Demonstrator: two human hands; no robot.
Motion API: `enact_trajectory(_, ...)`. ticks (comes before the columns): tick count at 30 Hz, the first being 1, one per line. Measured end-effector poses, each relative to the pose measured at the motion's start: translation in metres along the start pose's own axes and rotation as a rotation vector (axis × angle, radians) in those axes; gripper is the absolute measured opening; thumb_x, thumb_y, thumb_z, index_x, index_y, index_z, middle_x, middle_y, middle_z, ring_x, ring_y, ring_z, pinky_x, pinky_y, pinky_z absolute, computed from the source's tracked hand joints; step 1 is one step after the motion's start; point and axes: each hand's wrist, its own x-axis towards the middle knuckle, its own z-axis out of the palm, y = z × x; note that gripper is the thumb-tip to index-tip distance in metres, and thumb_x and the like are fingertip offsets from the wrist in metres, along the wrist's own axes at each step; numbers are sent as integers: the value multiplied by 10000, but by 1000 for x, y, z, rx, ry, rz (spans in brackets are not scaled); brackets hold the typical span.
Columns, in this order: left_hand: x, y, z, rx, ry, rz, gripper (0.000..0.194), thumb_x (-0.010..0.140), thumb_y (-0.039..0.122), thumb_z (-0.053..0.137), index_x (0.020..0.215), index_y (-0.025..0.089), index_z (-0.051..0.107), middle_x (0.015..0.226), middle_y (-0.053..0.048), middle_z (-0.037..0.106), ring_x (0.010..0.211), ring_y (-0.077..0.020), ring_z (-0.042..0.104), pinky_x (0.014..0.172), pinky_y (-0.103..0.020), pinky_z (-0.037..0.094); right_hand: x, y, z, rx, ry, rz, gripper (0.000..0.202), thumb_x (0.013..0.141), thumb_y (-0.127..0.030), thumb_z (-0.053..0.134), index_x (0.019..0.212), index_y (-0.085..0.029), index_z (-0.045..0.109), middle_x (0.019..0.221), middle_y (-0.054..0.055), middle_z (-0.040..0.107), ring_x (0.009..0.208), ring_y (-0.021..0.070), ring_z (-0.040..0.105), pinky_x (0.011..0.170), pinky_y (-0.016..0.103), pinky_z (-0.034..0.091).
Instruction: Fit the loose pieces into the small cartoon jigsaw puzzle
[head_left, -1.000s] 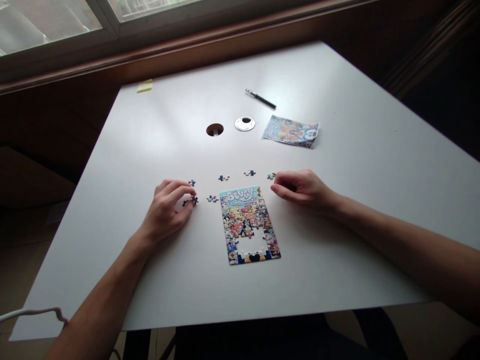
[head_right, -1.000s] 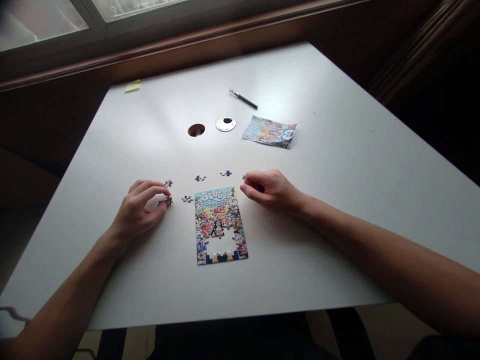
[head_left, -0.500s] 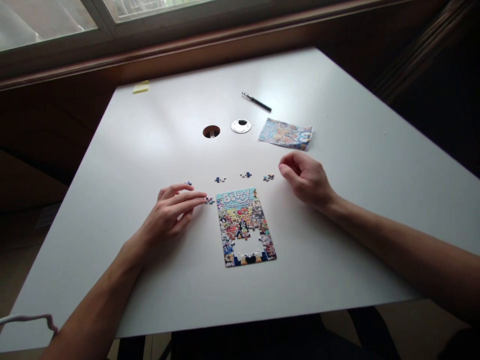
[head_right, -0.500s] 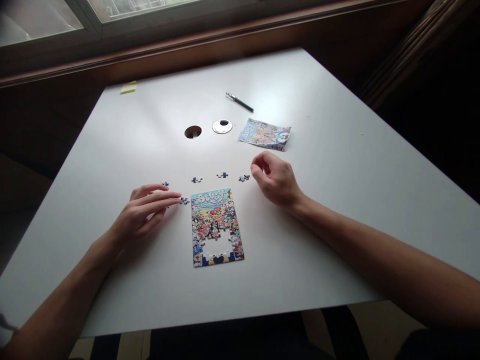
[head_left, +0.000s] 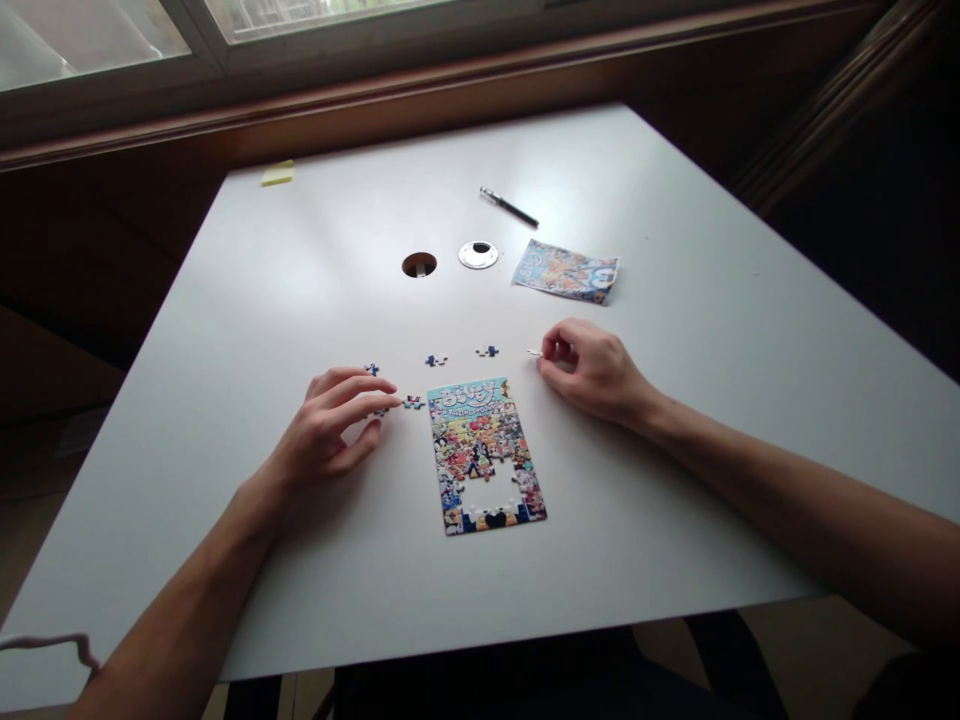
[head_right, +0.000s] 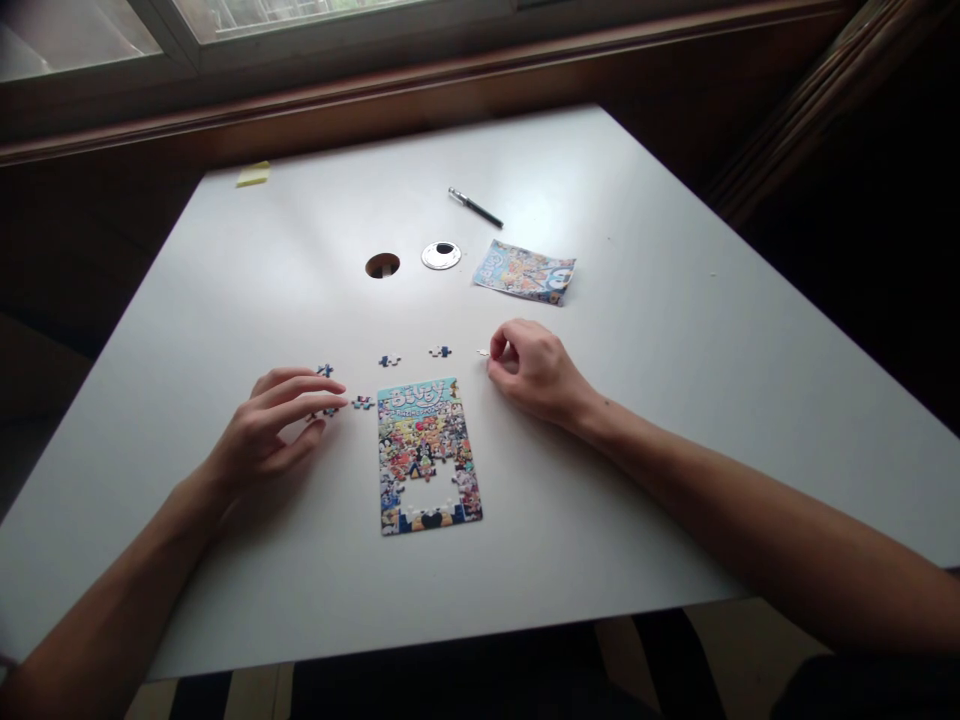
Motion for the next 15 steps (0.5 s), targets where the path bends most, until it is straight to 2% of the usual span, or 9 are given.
enact_trajectory(2,0,0,0,-10,20,-2,380,815,112,616,1152,279,669,1175,-38,707,1111,-256,599,997,-472,473,-1,-1,-2,118,-20,42,118,815,-199,626,930,-173,632,745,9,579,604,118,471,592,280,405)
enact_trajectory(5,1,1,-1,-17,41,2,381,799,93,628,1131,271,675,1145,-42,709,1082,-251,605,978,-466,490,-1,-2,-3,292,-54,52,261,866,-255,621,1107,-175,682,795,10,607,553,82,396,518,253,343)
enact_trajectory(10,1,1,-1,-37,60,-4,347,796,99,627,1093,268,689,1119,-43,717,1052,-245,617,959,-459,512,-1,-1,0,375,-41,82,332,842,-352,703,1115,-166,737,829,46,677,558,84,391,505,258,342)
enact_trajectory(15,2,1,0,-38,68,-9,322,800,102,625,1071,260,696,1090,-47,724,1024,-244,627,933,-454,525,-1,0,0,402,-72,75,369,817,-392,738,1105,-160,735,842,57,699,599,99,467,529,265,383)
